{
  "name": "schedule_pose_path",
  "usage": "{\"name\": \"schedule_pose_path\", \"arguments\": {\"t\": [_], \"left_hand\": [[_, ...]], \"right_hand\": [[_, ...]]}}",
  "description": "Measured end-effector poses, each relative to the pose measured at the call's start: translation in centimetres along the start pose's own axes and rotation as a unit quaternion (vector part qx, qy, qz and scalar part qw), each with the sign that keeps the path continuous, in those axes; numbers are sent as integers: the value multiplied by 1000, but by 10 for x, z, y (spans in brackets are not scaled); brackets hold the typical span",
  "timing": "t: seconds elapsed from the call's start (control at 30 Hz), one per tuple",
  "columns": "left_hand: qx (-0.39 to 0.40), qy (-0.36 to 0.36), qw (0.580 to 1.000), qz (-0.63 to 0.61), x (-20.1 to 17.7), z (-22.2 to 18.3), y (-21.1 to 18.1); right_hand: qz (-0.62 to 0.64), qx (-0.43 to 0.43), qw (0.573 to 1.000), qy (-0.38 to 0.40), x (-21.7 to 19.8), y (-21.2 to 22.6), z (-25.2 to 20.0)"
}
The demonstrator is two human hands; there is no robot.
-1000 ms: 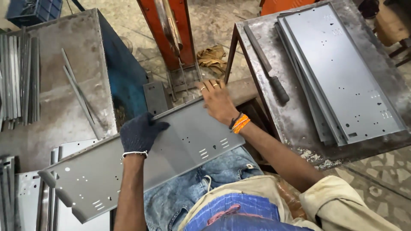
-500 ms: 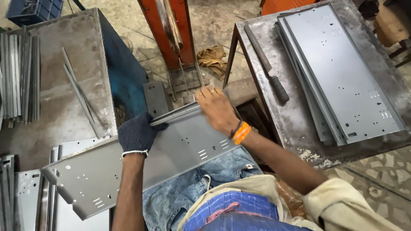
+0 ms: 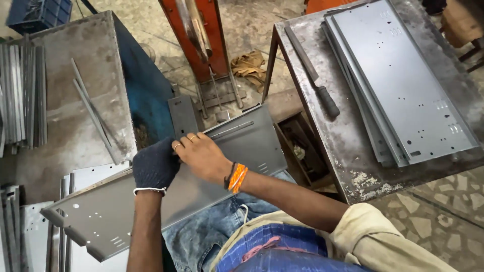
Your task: Spot welding a metal reinforcement strip onto a flat metal panel at a manual workstation.
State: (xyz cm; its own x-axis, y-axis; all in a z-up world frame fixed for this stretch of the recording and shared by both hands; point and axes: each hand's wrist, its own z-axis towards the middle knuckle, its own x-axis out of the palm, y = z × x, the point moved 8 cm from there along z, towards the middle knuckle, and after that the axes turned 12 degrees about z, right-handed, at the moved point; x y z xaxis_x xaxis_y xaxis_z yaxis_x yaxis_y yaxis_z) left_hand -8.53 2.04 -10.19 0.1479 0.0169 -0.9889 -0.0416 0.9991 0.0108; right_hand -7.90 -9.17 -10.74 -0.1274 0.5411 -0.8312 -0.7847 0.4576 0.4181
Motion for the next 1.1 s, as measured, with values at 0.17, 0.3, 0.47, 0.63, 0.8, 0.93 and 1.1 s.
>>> {"name": "schedule_pose_path", "arguments": {"t": [0.17, 0.3, 0.47, 0.63, 0.8, 0.93, 1.1], "left_hand": [[3, 57, 998, -27, 2, 2, 15], [-33, 87, 995, -40, 27, 1, 50], [-113, 55, 990, -62, 74, -14, 104], [-271, 67, 960, -21, 94, -67, 150], [-363, 2, 932, -3, 88, -164, 230], [-435, 39, 899, -35, 45, -227, 290], [-493, 16, 869, -35, 43, -284, 346]], "right_hand": [[56, -21, 998, 11, 8, -20, 5], [108, -52, 991, -68, -27, -67, -21], [98, 76, 992, -31, -99, -170, -93], [-133, 293, 942, -92, -166, -251, -200], [24, 301, 945, -124, -130, -254, -222], [3, 323, 941, -99, -98, -217, -184], [45, 327, 940, -87, -67, -195, -145]]}}
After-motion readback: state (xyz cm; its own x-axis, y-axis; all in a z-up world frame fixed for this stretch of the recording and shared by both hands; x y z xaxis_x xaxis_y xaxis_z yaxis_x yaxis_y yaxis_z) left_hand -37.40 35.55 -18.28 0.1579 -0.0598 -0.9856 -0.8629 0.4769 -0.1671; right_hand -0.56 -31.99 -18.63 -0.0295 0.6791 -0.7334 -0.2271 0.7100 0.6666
